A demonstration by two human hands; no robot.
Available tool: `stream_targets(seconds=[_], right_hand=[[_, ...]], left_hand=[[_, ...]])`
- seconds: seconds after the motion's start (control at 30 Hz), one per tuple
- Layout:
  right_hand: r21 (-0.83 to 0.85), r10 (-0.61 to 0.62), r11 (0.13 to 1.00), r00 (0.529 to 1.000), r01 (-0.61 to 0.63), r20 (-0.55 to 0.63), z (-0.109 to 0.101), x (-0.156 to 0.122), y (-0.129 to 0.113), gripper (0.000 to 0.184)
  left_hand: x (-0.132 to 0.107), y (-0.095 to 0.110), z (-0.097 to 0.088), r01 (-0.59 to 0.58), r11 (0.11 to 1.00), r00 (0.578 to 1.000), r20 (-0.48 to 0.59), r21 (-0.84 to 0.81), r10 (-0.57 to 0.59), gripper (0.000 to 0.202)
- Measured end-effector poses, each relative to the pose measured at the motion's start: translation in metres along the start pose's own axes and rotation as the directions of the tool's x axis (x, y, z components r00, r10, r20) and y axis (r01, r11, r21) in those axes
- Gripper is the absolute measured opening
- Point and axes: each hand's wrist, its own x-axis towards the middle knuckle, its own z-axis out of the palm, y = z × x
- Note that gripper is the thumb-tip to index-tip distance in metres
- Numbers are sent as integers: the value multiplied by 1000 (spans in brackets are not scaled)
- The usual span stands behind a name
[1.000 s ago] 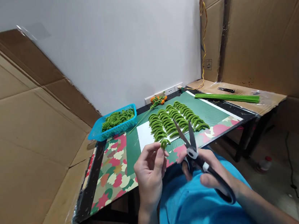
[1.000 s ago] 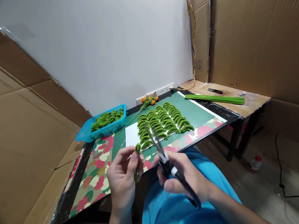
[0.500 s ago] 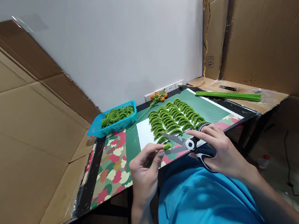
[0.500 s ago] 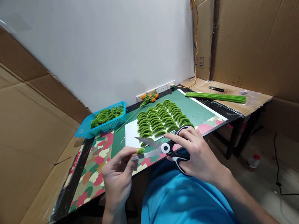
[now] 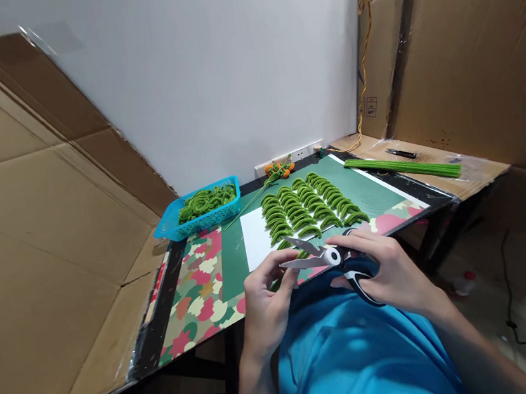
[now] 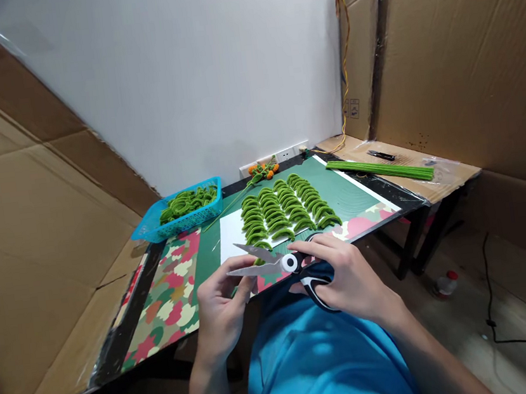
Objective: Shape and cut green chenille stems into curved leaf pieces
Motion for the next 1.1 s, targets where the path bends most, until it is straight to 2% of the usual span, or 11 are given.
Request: stream_targets(seconds=[0.1,0.17,0.23,0.27,0.33,0.4,0.47,0.53,0.63,0.8,1.1], right_hand=[[-119,-45,992,996,35,-75,-3,0,5,44],[-127,-11,992,994,-3,-111,-10,-2,9,39],[47,95,995,993,-92,-71,-18,-5,12,43],[201,152,968,988,-151,10,-21,-8,12,49],[521,182,798,946,-302,270,-24,-14,11,61],[691,89,558,862,-458,499,-20,-20,7,69],[734,-28,397,792,-551,610,-9,-24,0,72],[741,-89,322,761,-589,643,6,-24,-7,73],[757,-90,294,771,-584,630,24,-19,-17,76],[770,-94,379,806,-514,584,29,-9,-28,82],[862,-71,240,877,-447,474,45,-16,-20,69]], left_hand=[[1,2,-10,3,1000,998,-68,21,-1,21],[-1,2,-14,18,1000,994,-108,-13,-20,22],[-3,4,-14,23,997,991,-132,-70,-32,23],[-4,5,-12,15,995,989,-142,-98,-29,23],[-4,8,-5,-17,991,984,-178,-136,-8,22],[-3,12,3,-58,987,975,-222,-149,24,21],[0,14,9,-90,989,963,-263,-115,57,21],[3,16,12,-109,993,951,-297,-53,89,22],[4,15,12,-122,992,931,-346,9,118,21],[4,10,8,-165,984,910,-375,65,177,16],[1,3,9,-222,973,961,-152,65,230,10]])
